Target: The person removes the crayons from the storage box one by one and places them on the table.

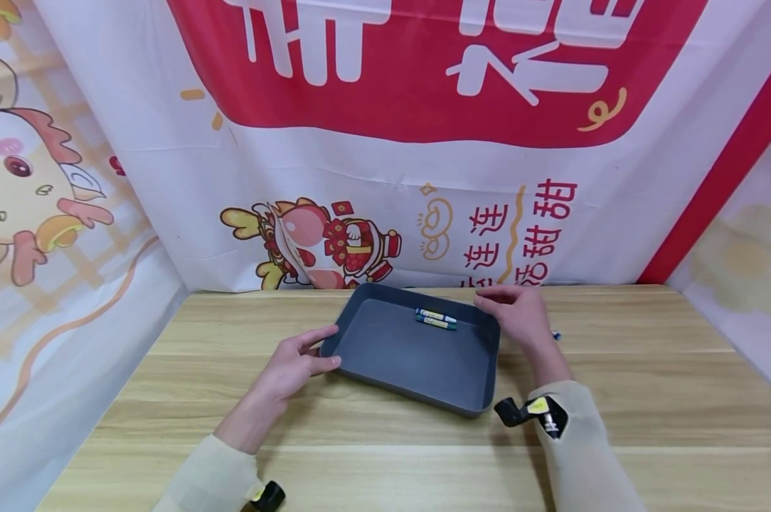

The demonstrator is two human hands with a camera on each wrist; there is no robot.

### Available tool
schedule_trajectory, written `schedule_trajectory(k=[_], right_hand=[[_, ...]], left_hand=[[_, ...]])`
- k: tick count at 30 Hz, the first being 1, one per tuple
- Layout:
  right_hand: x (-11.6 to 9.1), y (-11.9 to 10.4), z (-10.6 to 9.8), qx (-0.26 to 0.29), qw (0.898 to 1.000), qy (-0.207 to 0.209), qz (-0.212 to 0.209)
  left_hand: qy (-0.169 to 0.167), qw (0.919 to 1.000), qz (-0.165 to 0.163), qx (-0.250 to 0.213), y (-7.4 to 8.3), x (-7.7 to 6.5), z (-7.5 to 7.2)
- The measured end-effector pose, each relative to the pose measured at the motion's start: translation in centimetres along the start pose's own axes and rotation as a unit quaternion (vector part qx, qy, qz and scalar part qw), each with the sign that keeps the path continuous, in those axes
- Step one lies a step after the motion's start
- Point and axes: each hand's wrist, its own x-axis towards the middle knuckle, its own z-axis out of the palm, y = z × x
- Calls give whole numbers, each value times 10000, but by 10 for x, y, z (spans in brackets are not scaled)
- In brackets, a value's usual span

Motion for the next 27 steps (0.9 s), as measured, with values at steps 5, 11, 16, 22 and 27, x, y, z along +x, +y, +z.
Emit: schedule_trajectory(k=[5, 11, 16, 22, 27], right_hand=[[0, -3, 11, -46, 9999, -20, -157], [1, -7, 17, -72, 9994, -129, -327], [2, -10, 23, -84, 9990, -221, -386], [2, -11, 28, -204, 9987, -263, -380], [2, -11, 32, -263, 9987, -262, -343]], left_hand=[[6, 10000, -10, 33, -1, 1, 0], [14, 10000, -5, 31, -1, 1, 0], [-1, 10000, -4, 30, -1, 1, -1], [-12, 10000, 10, 18, -1, 0, -1], [4, 10000, 7, 28, -1, 0, 0]])
